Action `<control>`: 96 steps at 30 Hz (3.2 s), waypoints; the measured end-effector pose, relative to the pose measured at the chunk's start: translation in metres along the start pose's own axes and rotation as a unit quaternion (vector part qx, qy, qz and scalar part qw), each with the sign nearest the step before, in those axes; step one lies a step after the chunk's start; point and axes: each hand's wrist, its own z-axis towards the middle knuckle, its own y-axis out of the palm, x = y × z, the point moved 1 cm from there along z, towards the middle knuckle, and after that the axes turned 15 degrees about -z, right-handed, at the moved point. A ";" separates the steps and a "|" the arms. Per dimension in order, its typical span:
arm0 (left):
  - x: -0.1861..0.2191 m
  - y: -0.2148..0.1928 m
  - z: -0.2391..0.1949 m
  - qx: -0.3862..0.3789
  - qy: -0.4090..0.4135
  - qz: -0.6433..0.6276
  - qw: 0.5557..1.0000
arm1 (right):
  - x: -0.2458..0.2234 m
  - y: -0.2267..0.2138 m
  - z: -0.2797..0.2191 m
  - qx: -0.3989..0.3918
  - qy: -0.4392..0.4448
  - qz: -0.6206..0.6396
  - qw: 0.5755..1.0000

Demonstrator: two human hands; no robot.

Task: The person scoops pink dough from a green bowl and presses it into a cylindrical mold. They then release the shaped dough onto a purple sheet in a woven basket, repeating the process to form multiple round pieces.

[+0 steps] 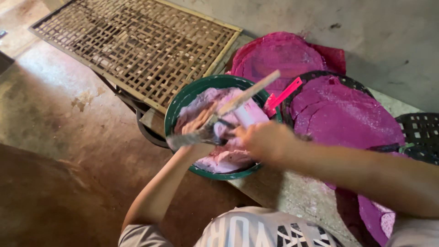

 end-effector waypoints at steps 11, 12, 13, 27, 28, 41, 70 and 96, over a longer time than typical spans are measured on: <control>-0.010 -0.027 -0.014 -0.084 -0.314 -0.133 0.936 | 0.018 -0.098 -0.070 0.113 -0.001 -0.096 0.989; -0.008 -0.028 -0.012 -0.071 -0.254 -0.104 0.959 | 0.012 -0.094 -0.057 0.112 -0.007 -0.088 0.990; -0.005 -0.025 -0.011 -0.058 -0.192 -0.074 0.977 | 0.003 -0.087 -0.041 0.111 -0.013 -0.080 0.991; -0.119 -0.074 -0.071 0.302 -0.257 -0.309 0.864 | 0.020 -0.053 -0.025 0.226 0.099 0.106 0.963; -0.120 -0.059 -0.076 0.346 -0.309 -0.390 0.795 | 0.023 -0.040 -0.002 0.202 0.075 0.137 0.967; 0.110 0.118 -0.002 -0.198 -0.205 -0.681 0.675 | 0.043 0.054 -0.151 0.415 -0.052 0.830 0.369; 0.240 0.464 0.046 -0.680 -0.161 -0.359 0.619 | -0.081 0.297 -0.542 0.138 0.287 0.849 0.421; 0.182 0.451 -0.115 -0.172 -0.481 -0.577 0.637 | -0.118 0.324 -0.505 0.415 0.504 0.679 0.336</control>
